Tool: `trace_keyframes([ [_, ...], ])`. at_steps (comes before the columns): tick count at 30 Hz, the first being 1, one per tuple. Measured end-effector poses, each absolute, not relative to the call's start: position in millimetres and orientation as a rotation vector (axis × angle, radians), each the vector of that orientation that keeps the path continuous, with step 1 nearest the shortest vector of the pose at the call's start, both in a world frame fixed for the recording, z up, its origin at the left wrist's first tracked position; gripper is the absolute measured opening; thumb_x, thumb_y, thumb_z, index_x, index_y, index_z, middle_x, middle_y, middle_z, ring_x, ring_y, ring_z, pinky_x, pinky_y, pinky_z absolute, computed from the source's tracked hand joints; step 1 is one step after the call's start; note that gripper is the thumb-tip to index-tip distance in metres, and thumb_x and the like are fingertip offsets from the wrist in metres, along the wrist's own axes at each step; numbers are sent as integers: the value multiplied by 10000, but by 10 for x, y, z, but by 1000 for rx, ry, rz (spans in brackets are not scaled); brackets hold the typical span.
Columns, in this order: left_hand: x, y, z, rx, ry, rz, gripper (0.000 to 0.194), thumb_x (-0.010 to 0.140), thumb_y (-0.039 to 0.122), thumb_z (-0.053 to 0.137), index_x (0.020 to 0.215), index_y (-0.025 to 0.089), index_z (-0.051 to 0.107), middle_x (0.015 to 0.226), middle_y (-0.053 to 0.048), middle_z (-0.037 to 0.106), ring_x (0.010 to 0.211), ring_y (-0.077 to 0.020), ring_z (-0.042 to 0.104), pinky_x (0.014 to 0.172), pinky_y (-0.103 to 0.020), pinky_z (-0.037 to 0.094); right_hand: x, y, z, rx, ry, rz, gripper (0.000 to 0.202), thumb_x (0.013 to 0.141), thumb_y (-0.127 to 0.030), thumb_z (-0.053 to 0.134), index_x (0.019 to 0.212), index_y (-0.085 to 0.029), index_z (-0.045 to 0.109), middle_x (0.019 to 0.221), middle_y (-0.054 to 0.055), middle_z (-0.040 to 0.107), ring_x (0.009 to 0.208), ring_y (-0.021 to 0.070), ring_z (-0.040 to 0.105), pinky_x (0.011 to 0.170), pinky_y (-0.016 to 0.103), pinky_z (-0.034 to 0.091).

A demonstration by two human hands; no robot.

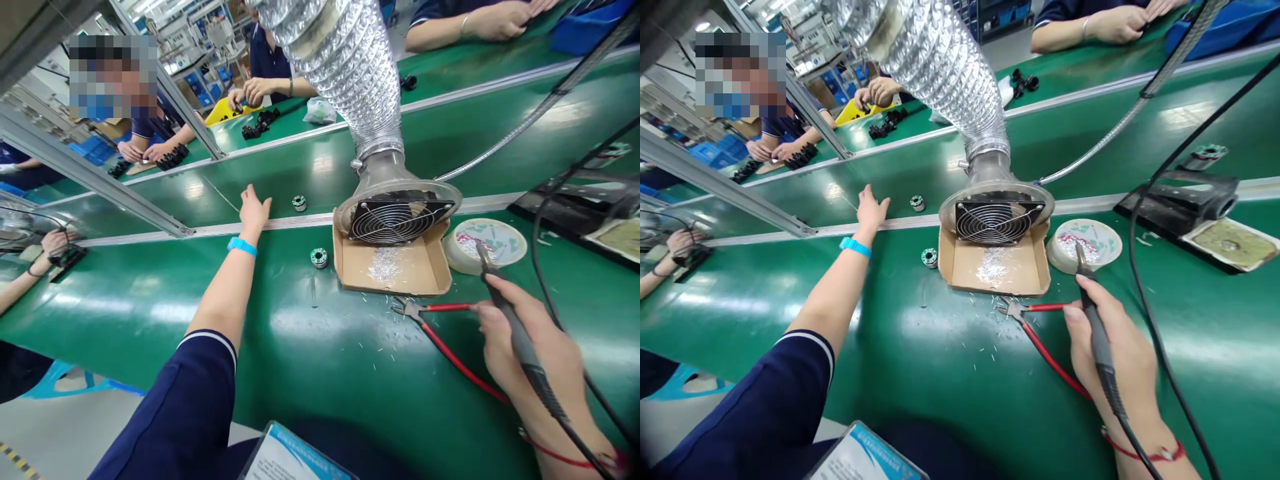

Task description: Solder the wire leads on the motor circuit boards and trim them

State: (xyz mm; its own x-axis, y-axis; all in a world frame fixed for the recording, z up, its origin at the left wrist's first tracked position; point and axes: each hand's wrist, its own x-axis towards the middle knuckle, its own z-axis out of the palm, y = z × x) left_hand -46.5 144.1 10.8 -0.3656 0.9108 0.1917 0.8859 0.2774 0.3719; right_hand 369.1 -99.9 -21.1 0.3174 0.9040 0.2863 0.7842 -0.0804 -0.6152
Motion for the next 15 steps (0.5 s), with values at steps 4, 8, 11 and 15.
trace_keyframes([
  [4,-780,1393,181,1696,2456,523,395,951,317,624,1299,135,579,1358,-142,585,1247,-273,583,1073,-512,479,3661,-957,-214,-1823,-1524,216,585,841,-597,435,1227,-219,660,970,90,749,880,295,737,791,439,594],
  [8,-674,1031,138,1880,2231,491,405,920,293,652,1294,157,578,1298,-110,613,1216,-239,590,1077,-437,477,3666,-956,-230,-1873,-1483,277,677,822,-614,421,1336,-209,593,1037,108,754,991,345,723,901,547,576],
  [11,-492,550,104,2010,1977,416,377,887,308,668,1236,171,626,1222,-94,631,1158,-231,609,1058,-371,479,3669,-973,-220,-1860,-1502,272,696,816,-632,463,1362,-215,580,1120,124,743,1087,358,697,943,565,561],
  [15,-347,-66,127,2073,1655,302,454,856,409,703,1248,188,644,1136,-78,617,1013,-202,634,932,-329,525,3669,-985,-203,-1739,-1475,92,553,792,-579,587,1209,-231,685,984,114,760,945,316,732,877,488,596],
])
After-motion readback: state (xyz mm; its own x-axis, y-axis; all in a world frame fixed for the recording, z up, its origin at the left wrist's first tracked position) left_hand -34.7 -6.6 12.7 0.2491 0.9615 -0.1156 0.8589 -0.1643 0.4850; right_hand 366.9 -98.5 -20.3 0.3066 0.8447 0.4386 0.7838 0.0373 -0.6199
